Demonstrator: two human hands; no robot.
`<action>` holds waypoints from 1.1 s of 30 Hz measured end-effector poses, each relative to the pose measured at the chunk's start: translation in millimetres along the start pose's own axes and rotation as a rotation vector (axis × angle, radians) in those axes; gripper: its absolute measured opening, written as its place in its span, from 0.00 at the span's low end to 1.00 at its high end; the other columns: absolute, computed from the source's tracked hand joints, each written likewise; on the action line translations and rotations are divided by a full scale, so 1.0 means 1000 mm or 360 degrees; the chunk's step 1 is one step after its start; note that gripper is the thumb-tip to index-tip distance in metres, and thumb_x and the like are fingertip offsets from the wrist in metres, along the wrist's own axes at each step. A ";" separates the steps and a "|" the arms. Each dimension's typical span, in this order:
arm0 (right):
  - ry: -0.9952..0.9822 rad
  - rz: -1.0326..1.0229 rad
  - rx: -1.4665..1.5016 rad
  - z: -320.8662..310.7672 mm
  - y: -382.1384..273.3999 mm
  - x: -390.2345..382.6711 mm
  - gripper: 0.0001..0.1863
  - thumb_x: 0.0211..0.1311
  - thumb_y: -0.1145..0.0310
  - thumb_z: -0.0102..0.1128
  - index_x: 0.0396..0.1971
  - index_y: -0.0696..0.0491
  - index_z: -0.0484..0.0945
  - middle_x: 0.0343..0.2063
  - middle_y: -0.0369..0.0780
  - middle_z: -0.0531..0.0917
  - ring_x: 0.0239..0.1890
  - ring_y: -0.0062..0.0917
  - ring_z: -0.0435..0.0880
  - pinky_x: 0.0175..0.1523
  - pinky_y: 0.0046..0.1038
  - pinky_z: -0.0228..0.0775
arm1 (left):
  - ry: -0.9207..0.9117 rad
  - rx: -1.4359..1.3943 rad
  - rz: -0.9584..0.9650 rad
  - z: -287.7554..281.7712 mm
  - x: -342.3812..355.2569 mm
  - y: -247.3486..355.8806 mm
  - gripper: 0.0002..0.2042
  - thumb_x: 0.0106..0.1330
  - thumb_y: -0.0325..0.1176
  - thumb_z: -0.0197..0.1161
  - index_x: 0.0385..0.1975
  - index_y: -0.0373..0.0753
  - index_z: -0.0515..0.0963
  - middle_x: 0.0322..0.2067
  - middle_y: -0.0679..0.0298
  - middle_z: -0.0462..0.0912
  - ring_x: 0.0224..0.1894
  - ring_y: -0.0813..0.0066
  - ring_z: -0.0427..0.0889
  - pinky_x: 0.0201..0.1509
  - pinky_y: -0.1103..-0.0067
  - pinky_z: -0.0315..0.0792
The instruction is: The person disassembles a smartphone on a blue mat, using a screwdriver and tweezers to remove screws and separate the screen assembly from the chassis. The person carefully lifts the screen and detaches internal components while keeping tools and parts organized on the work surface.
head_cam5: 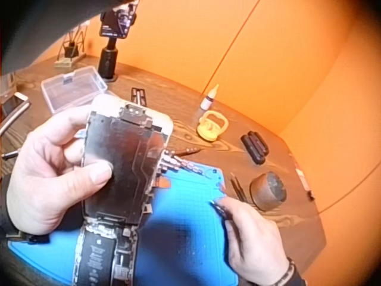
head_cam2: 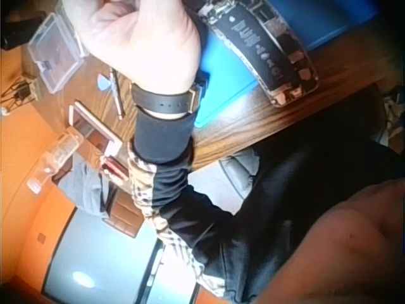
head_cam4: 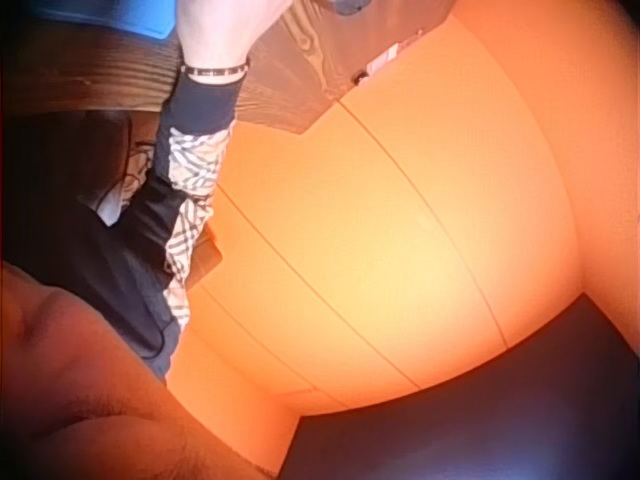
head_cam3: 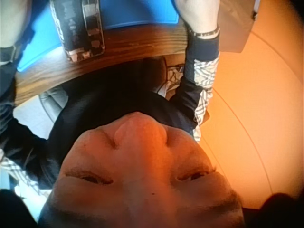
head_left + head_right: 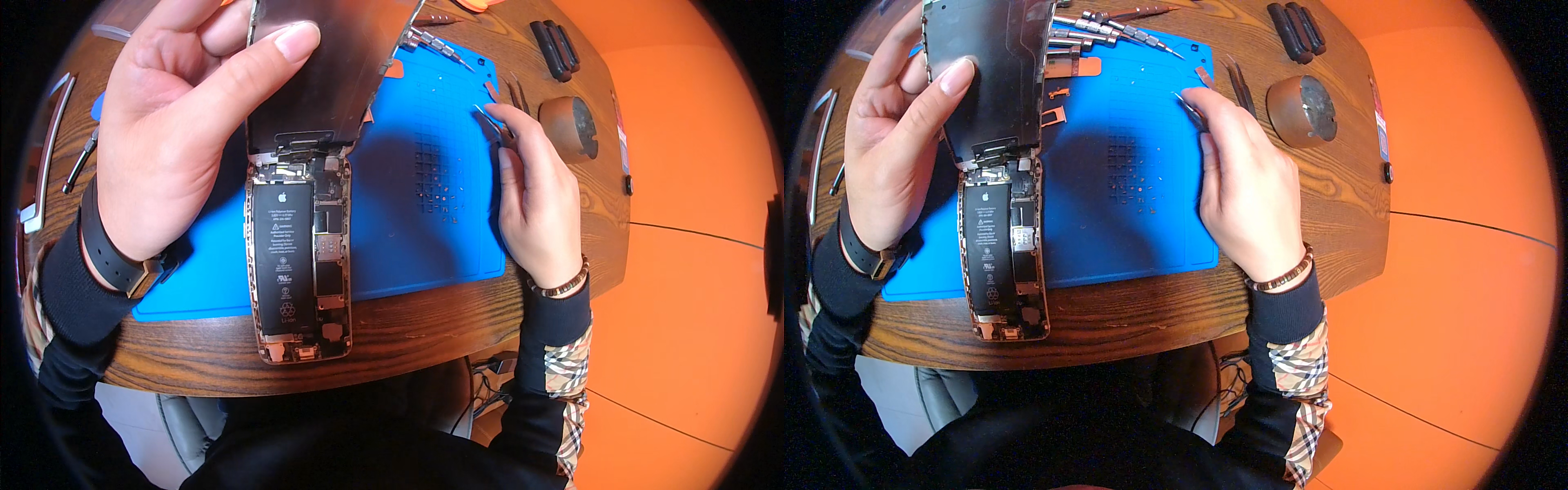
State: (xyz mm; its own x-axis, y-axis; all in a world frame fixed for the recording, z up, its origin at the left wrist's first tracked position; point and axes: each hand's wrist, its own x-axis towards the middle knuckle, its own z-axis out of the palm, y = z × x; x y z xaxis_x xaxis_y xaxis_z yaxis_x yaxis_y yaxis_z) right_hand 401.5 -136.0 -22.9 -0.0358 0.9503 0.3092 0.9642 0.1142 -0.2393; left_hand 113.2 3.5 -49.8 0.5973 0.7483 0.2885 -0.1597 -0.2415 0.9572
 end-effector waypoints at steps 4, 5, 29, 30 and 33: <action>-0.0116 -0.0005 -0.0030 0.001 -0.005 0.004 0.22 0.70 0.85 0.55 0.61 0.52 0.80 0.51 0.49 0.87 0.52 0.42 0.89 0.55 0.35 0.81 | -0.0004 -0.0007 0.0002 -0.001 -0.002 0.000 0.31 0.77 0.25 0.61 0.77 0.37 0.58 0.63 0.50 0.80 0.62 0.60 0.84 0.66 0.66 0.79; -0.0121 -0.0001 -0.0046 0.001 -0.006 0.004 0.23 0.69 0.85 0.56 0.61 0.52 0.80 0.51 0.49 0.87 0.52 0.43 0.89 0.54 0.35 0.81 | 0.0001 -0.0010 0.0001 -0.002 -0.002 0.000 0.31 0.77 0.25 0.61 0.77 0.37 0.58 0.63 0.50 0.80 0.62 0.60 0.84 0.66 0.66 0.79; -0.0190 -0.0024 -0.0444 0.000 -0.009 0.003 0.31 0.64 0.84 0.57 0.67 0.45 0.79 0.33 0.44 0.79 0.32 0.41 0.84 0.38 0.37 0.77 | 0.0010 -0.0117 0.0015 -0.002 -0.001 -0.001 0.31 0.77 0.23 0.60 0.77 0.38 0.58 0.63 0.49 0.80 0.61 0.56 0.84 0.65 0.63 0.80; -0.0162 -0.0016 -0.0422 0.001 -0.009 0.003 0.31 0.64 0.84 0.57 0.66 0.46 0.79 0.33 0.44 0.80 0.32 0.42 0.84 0.38 0.37 0.77 | 0.0007 -0.0118 0.0012 -0.002 0.000 -0.001 0.31 0.77 0.23 0.60 0.77 0.38 0.58 0.63 0.49 0.80 0.61 0.56 0.84 0.64 0.62 0.80; -0.0143 0.0006 -0.0393 0.002 -0.007 0.001 0.29 0.65 0.84 0.57 0.66 0.48 0.79 0.34 0.45 0.81 0.33 0.43 0.84 0.39 0.37 0.78 | 0.0004 -0.0142 0.0018 -0.001 -0.001 -0.002 0.31 0.77 0.23 0.60 0.77 0.38 0.58 0.63 0.49 0.79 0.61 0.56 0.84 0.64 0.62 0.80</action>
State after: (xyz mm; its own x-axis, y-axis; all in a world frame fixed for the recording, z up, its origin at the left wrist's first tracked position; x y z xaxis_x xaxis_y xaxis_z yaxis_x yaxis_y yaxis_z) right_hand 394.1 -135.1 -22.9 -0.0444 0.9738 0.2231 0.9989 0.0466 -0.0048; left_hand 111.8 4.0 -51.6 0.5933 0.7473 0.2992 -0.2359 -0.1940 0.9522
